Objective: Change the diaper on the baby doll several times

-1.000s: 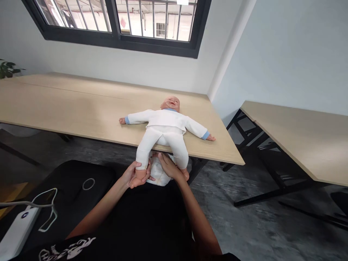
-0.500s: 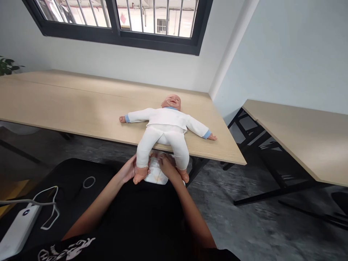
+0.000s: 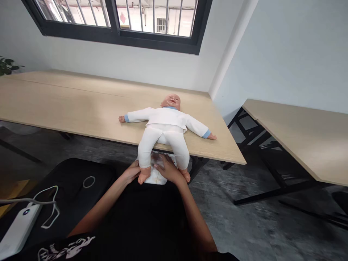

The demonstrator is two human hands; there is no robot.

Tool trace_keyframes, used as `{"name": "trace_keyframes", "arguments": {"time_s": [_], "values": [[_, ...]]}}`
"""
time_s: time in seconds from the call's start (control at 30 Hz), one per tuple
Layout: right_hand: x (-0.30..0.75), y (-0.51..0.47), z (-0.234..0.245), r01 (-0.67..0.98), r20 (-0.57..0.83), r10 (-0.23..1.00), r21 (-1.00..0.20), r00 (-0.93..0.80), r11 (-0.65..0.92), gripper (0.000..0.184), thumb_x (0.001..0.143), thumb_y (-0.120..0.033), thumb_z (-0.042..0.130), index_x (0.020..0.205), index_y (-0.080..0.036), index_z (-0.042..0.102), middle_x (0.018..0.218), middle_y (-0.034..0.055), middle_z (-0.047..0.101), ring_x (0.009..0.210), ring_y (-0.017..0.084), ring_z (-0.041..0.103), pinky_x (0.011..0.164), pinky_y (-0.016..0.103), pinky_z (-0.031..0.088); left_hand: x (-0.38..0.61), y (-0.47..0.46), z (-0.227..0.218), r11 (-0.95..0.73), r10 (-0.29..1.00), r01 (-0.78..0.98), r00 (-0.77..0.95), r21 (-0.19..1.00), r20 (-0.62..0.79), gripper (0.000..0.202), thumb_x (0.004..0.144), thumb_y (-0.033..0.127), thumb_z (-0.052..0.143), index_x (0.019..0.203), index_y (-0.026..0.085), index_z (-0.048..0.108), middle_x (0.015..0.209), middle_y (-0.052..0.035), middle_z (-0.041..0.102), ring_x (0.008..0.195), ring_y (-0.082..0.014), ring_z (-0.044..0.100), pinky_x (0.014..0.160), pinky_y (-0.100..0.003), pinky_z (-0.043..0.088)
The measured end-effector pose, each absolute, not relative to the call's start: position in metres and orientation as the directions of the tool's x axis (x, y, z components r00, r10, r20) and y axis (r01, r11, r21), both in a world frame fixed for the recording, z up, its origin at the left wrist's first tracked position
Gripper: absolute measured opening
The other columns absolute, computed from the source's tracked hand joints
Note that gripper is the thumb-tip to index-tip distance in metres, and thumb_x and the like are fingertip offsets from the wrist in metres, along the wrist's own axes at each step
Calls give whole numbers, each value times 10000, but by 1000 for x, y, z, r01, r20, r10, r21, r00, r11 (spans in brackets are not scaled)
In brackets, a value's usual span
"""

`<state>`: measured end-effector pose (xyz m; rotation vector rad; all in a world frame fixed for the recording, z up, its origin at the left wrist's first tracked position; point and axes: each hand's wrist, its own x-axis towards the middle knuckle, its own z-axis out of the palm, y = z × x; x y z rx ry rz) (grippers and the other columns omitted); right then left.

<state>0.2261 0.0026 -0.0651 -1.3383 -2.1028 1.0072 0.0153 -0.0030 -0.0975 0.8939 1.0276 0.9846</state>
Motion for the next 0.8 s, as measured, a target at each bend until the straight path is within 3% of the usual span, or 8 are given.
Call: {"name": "trace_keyframes", "arguments": {"time_s": [0.27,0.33,0.43,0.53,0.6,0.67,0.73,0.8], "values": [[242,-12,-13,533,16,860,-779,-510,331,830,919,-552,650,1572,-161,320,1583,152,373,1432,319,415,1178,419,375,7,-8,-94,235,829,18,519,972,-210,371,566,279,876,874,135,726,894,-58,741,873,-222,657,862,-331,506],[243,-14,-7,592,-16,857,-731,-514,341,826,907,-542,671,1557,-155,339,1515,164,458,1332,317,514,1105,422,434,4,-8,-97,207,798,84,561,975,-218,351,587,279,866,876,141,723,883,-50,734,855,-216,653,845,-335,518],[243,-24,6,716,-161,815,-591,-556,372,523,926,-519,655,1268,-129,595,1132,127,676,1009,280,646,900,384,502,1,-8,-96,132,708,211,664,969,-241,306,618,291,867,853,140,742,894,-60,740,864,-231,666,863,-349,536],[241,-46,20,707,-257,701,-518,-665,482,241,943,-381,655,980,-142,647,934,73,680,906,238,637,801,319,460,-3,-9,-87,48,611,211,767,976,-196,304,649,266,864,914,145,778,976,-64,760,944,-249,683,945,-347,528],[238,-65,25,601,-250,589,-596,-769,533,129,916,-231,670,1020,-158,651,983,48,687,927,204,639,812,288,444,-6,-9,-83,48,560,167,812,985,-165,334,683,280,858,985,156,787,1044,-71,767,1003,-254,692,978,-341,522],[235,-83,26,508,-233,502,-682,-833,527,197,898,-119,628,1084,-174,656,1032,38,685,922,172,638,824,266,448,-9,-8,-83,86,535,130,831,988,-156,403,686,329,877,1044,170,785,1105,-85,767,1055,-263,698,988,-346,523],[233,-93,22,463,-211,476,-726,-854,508,252,896,-78,579,1109,-178,666,1056,44,672,932,162,631,849,260,456,-14,-6,-88,150,581,86,799,985,-158,465,663,375,902,1063,171,780,1115,-100,768,1065,-270,703,983,-353,525],[232,-94,16,411,-180,463,-784,-868,465,248,919,-131,590,1149,-182,670,1066,50,663,958,161,625,882,268,464,-17,-2,-94,208,704,20,691,978,-163,454,662,394,903,1026,152,779,1081,-112,773,1034,-264,710,955,-341,529]]}}
